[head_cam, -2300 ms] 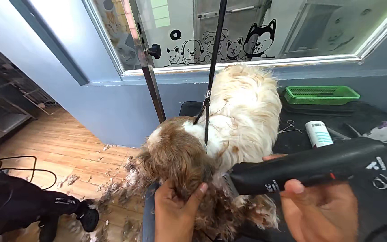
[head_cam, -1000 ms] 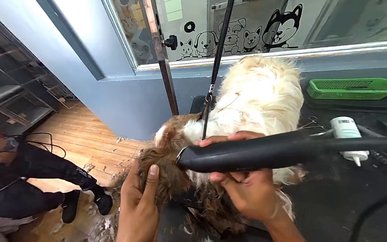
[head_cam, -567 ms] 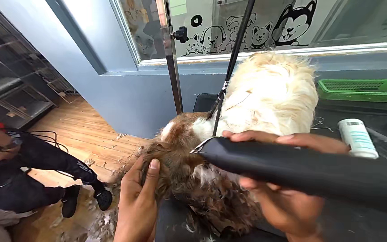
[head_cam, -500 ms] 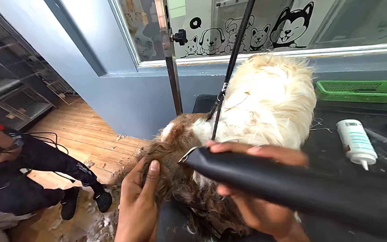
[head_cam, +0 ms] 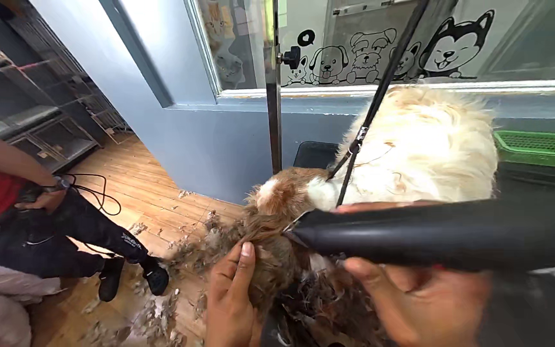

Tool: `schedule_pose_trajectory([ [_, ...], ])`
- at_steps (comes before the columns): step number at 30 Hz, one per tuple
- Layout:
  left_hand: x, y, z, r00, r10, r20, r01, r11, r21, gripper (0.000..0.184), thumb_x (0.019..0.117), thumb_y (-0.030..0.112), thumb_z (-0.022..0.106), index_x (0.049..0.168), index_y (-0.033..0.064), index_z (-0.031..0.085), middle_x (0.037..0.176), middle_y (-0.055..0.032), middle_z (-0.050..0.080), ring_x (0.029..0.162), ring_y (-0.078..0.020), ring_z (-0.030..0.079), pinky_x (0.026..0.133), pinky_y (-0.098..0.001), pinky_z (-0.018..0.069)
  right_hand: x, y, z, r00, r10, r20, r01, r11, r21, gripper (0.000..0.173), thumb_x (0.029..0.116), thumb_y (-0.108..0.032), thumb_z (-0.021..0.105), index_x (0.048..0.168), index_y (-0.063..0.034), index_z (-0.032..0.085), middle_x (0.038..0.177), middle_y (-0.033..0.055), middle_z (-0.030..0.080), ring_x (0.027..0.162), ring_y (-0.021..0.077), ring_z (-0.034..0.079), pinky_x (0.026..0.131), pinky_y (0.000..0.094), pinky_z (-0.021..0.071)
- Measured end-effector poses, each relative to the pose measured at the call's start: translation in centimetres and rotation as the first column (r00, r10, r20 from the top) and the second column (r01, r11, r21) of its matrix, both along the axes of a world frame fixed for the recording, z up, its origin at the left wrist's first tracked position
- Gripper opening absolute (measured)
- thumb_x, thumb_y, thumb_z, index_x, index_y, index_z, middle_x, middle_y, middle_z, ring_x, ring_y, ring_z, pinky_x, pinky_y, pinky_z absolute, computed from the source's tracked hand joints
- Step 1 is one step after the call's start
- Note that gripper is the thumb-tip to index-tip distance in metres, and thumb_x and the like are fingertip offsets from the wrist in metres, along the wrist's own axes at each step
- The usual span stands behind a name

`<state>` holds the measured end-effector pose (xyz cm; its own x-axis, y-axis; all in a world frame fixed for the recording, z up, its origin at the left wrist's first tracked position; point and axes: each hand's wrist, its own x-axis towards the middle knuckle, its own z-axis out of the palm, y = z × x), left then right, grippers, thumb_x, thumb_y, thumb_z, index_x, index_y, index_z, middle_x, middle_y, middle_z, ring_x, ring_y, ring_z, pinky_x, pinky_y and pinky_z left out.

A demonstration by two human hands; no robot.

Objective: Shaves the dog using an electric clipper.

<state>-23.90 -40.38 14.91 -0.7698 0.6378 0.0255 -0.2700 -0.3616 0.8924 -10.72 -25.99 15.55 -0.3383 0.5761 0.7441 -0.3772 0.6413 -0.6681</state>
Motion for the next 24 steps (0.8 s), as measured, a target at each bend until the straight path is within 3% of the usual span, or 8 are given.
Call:
schedule_pose_trajectory([
  [3, 0.3, -0.2, -0.1, 1.000, 0.007, 0.017, -0.008, 1.000, 0.014, 0.039, 0.1102, 0.012, 0.030, 0.106, -0.0017, 0.066, 0.085, -0.0081, 0.070, 0.074, -0.0122, 0.069, 0.069, -0.0291, 0.0608, -0.4, -1.5, -1.8, 0.983, 0.155, 0.103, -0.152, 0.988, -0.037, 0.057, 0.0861, -0.031, 0.084, 0.134, -0.0175, 0.055, 0.122, 0.0024, 0.072, 0.114, 0.0216, 0.070, 0.099, 0.0416, 0.0607],
  [7, 0.3, -0.5, -0.7, 1.000, 0.015, -0.008, -0.015, 0.999, -0.044, 0.039, 0.1106, 0.013, 0.030, 0.100, -0.0014, 0.066, 0.080, -0.0080, 0.068, 0.070, -0.0123, 0.068, 0.066, -0.0294, 0.0604, 1.1, -0.9, -1.6, 0.888, 0.458, 0.028, -0.448, 0.879, -0.165, 0.056, 0.0854, -0.021, 0.085, 0.133, -0.0122, 0.056, 0.119, 0.0138, 0.072, 0.111, 0.0333, 0.070, 0.098, 0.0499, 0.0602],
  [11, 0.9, -0.3, -0.9, 0.999, 0.027, 0.030, -0.026, 0.999, -0.032, 0.038, 0.1100, 0.011, 0.030, 0.097, 0.0005, 0.064, 0.077, -0.0055, 0.067, 0.067, -0.0103, 0.067, 0.063, -0.0274, 0.0602, 2.1, -0.2, 0.8, 0.973, 0.224, 0.054, -0.218, 0.971, -0.103, 0.053, 0.0904, -0.031, 0.079, 0.135, -0.0242, 0.051, 0.123, -0.0017, 0.072, 0.112, 0.0213, 0.071, 0.095, 0.0372, 0.0624],
  [14, 1.5, -0.1, -1.2, 0.999, 0.012, 0.052, -0.014, 0.999, 0.034, 0.039, 0.1098, 0.011, 0.030, 0.099, -0.0001, 0.066, 0.081, -0.0066, 0.069, 0.074, -0.0112, 0.069, 0.071, -0.0296, 0.0610, 1.1, -0.9, 0.3, 0.994, 0.054, 0.097, -0.049, 0.997, -0.053, 0.057, 0.0889, -0.032, 0.080, 0.136, -0.0233, 0.051, 0.123, -0.0036, 0.072, 0.111, 0.0187, 0.071, 0.091, 0.0343, 0.0642],
  [18, 2.1, 0.0, -1.2, 0.998, 0.011, 0.068, -0.010, 1.000, -0.019, 0.044, 0.1104, 0.012, 0.026, 0.102, 0.0006, 0.067, 0.085, -0.0066, 0.071, 0.078, -0.0115, 0.070, 0.075, -0.0302, 0.0609, 1.5, -2.4, -1.8, 0.945, 0.290, 0.155, -0.266, 0.951, -0.158, 0.058, 0.0825, -0.025, 0.088, 0.129, -0.0083, 0.057, 0.116, 0.0101, 0.074, 0.109, 0.0267, 0.072, 0.096, 0.0460, 0.0623],
  [20, 2.5, 0.1, -1.3, 0.999, 0.003, 0.042, 0.001, 0.995, -0.099, 0.045, 0.1113, 0.017, 0.025, 0.109, 0.0013, 0.067, 0.089, -0.0053, 0.071, 0.082, -0.0105, 0.070, 0.079, -0.0298, 0.0606, 2.8, -1.9, -1.9, 0.897, 0.423, 0.128, -0.389, 0.893, -0.227, 0.059, 0.0824, -0.019, 0.087, 0.131, -0.0074, 0.055, 0.117, 0.0129, 0.073, 0.110, 0.0297, 0.071, 0.097, 0.0496, 0.0605],
  [22, 3.3, 0.5, -2.0, 1.000, -0.021, -0.009, 0.020, 0.993, -0.117, 0.046, 0.1110, 0.032, 0.034, 0.123, 0.0007, 0.065, 0.097, -0.0033, 0.072, 0.084, -0.0079, 0.068, 0.077, -0.0273, 0.0593, 5.0, -0.9, -1.2, 0.878, 0.468, 0.101, -0.430, 0.864, -0.262, 0.062, 0.0844, -0.018, 0.085, 0.136, -0.0130, 0.051, 0.120, 0.0113, 0.072, 0.110, 0.0305, 0.071, 0.098, 0.0507, 0.0599],
  [24, 5.0, 1.6, -2.3, 1.000, 0.010, -0.013, -0.011, 0.998, -0.058, 0.060, 0.0997, 0.045, 0.061, 0.130, -0.0069, 0.057, 0.104, -0.0056, 0.072, 0.086, -0.0070, 0.067, 0.075, -0.0258, 0.0582, 7.4, 0.4, -0.2, 0.900, 0.420, 0.113, -0.383, 0.889, -0.252, 0.066, 0.0849, -0.025, 0.084, 0.140, -0.0157, 0.049, 0.120, 0.0073, 0.072, 0.108, 0.0268, 0.072, 0.096, 0.0483, 0.0603],
])
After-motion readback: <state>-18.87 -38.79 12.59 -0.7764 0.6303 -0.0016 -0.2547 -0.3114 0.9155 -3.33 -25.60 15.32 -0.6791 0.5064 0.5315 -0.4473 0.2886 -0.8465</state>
